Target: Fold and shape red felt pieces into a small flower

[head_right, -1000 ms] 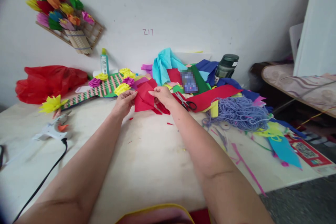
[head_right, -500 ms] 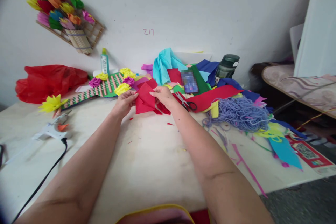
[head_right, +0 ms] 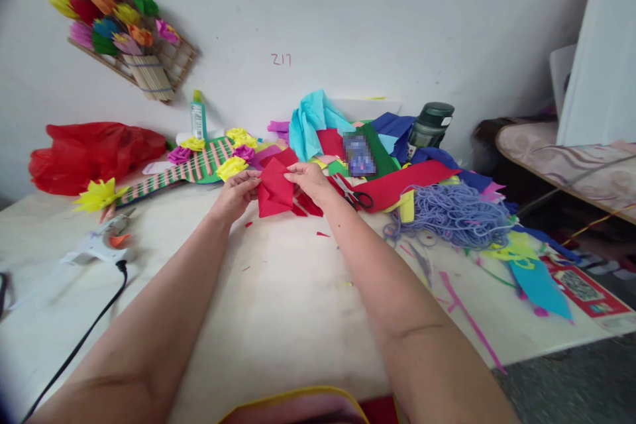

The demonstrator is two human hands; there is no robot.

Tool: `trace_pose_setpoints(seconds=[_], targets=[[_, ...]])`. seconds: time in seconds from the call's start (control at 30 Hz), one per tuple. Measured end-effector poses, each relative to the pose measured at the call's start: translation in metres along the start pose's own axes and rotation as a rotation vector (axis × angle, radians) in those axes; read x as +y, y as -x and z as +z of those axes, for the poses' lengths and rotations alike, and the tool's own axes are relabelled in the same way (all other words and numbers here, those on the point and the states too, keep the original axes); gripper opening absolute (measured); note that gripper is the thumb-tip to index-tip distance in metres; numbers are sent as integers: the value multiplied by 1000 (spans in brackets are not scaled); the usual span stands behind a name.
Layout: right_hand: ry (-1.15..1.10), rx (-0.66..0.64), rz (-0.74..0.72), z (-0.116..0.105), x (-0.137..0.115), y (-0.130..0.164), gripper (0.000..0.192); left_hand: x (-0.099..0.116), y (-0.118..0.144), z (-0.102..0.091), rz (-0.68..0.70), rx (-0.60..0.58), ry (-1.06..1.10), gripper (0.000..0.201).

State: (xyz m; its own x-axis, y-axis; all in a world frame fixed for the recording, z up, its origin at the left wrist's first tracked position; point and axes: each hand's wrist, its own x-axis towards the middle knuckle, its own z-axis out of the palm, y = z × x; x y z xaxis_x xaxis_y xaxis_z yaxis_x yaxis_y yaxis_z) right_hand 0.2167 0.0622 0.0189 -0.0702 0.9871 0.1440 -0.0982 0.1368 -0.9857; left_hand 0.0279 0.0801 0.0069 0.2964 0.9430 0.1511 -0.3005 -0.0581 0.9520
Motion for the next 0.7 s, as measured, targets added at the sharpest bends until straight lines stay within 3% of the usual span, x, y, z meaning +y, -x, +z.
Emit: trace_pose_setpoints(seconds=[0.27,0.7], targets=[[-87,62,25,4,-4,2,19,-1,-1,1,12,39,30,24],[-70,49,-4,2,-7,6,20,0,-1,3,25,22,47,23]])
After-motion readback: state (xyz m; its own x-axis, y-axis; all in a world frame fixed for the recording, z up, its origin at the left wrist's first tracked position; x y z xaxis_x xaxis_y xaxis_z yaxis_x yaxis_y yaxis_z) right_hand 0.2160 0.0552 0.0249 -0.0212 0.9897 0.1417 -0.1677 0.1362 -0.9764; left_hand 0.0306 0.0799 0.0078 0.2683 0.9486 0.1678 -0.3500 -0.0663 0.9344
